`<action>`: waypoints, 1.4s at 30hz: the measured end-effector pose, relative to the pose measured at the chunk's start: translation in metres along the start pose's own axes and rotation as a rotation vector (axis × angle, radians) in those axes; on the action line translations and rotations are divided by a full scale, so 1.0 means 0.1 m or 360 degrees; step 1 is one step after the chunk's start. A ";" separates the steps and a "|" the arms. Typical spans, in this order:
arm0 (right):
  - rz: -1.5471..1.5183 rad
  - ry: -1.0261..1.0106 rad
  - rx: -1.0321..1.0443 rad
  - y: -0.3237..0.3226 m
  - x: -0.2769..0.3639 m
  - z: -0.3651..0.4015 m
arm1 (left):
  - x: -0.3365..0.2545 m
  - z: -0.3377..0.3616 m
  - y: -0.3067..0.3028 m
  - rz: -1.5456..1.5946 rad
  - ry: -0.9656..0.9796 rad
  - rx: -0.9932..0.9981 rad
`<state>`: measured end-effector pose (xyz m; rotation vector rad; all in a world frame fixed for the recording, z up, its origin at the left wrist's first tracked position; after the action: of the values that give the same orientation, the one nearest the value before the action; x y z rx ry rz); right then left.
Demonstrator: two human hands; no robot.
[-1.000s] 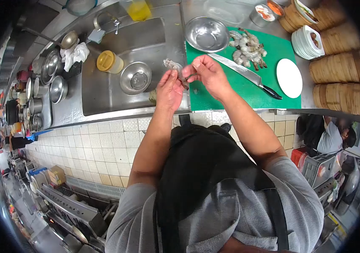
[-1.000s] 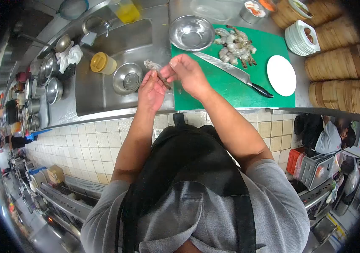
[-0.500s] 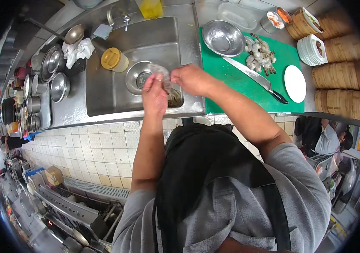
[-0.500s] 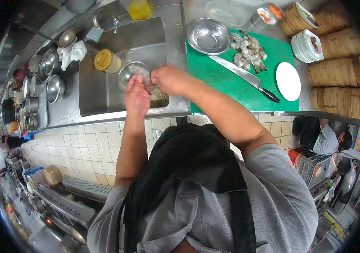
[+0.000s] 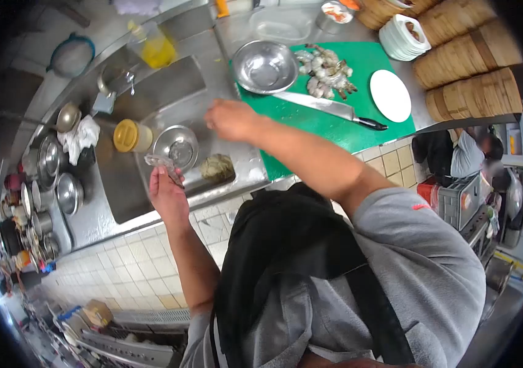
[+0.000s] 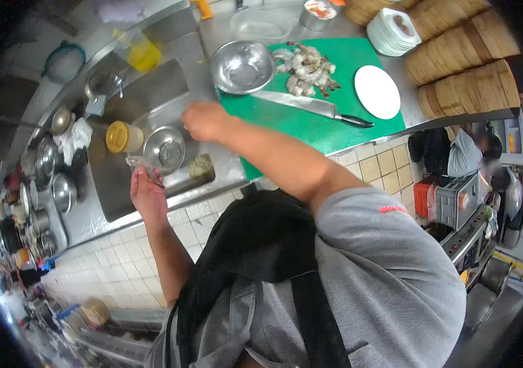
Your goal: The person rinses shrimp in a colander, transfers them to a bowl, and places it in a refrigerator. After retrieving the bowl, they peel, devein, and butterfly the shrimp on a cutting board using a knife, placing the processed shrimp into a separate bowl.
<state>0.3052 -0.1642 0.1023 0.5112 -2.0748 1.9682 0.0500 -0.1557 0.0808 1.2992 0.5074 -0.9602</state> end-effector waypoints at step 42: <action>-0.1129 0.1428 -0.0037 -0.89 -1.74 4.21 | 2.74 0.08 3.52 -0.2678 0.1063 0.1269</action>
<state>0.5282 -0.5704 0.0850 0.2247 -1.1347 1.3579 0.4847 -0.2539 0.0682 1.7989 2.0739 -2.2249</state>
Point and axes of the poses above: each hand's wrist, its own z-axis away from the middle knuckle, its own y-axis out of the palm, x = y × z, the point moved 3 cm from there along -z, towards the middle knuckle, and after that the axes turned 5 degrees about z, right-handed, at the moved point
